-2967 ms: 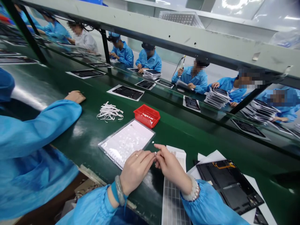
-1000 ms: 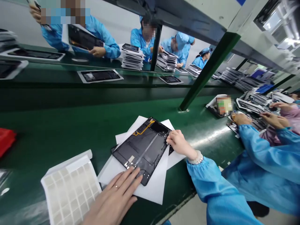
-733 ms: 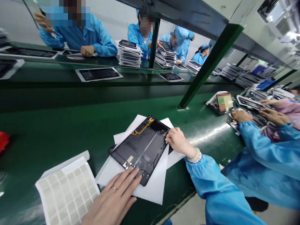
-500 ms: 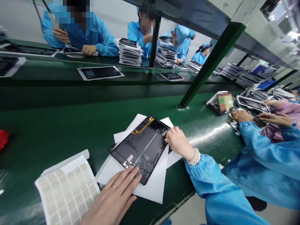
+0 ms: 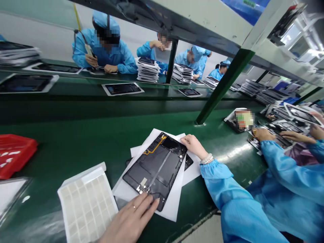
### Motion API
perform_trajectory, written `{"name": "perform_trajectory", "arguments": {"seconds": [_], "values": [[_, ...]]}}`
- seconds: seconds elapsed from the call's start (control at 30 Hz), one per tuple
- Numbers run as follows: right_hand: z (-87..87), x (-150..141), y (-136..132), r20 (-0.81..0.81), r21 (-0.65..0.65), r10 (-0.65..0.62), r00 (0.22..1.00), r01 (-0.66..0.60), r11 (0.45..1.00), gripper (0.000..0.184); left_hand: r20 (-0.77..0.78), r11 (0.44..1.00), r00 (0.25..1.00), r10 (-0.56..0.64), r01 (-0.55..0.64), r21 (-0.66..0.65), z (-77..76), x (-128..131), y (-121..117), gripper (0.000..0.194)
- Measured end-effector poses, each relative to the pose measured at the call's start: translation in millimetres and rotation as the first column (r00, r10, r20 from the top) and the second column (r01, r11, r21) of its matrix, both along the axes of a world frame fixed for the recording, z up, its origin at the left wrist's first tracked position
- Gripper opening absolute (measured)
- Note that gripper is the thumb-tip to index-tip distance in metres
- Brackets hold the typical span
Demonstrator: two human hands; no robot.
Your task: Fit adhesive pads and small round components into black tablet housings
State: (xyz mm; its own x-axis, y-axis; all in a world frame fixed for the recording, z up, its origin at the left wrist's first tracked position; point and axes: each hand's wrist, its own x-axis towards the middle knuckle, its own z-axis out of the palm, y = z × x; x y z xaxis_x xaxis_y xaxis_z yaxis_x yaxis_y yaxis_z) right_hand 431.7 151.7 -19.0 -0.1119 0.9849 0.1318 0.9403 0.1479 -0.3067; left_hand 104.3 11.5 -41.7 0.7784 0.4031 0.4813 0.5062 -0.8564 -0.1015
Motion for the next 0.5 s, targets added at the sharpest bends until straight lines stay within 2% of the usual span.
{"name": "perform_trajectory", "arguments": {"seconds": [0.13,0.27,0.4,0.5], "values": [[-1.1,-15,18,0.023,-0.035,0.034,0.999,-0.033,0.999,0.023,0.004,0.999,1.0,-0.018,0.018,0.027,0.4,5,-6,0.052],[2.1,-24,30,0.067,-0.047,0.024,0.997,-0.021,0.999,0.019,-0.001,0.999,0.999,0.045,-0.045,0.025,-0.2,7,-11,0.044],[12.6,-33,26,0.088,-0.04,-0.003,0.996,0.007,0.999,0.018,0.054,0.997,0.996,0.067,-0.07,0.045,1.7,9,-15,0.04],[20.0,-41,22,0.068,-0.04,-0.043,0.997,0.046,0.998,0.02,0.139,0.994,0.989,0.057,-0.069,0.082,9.9,7,-15,0.041]]}}
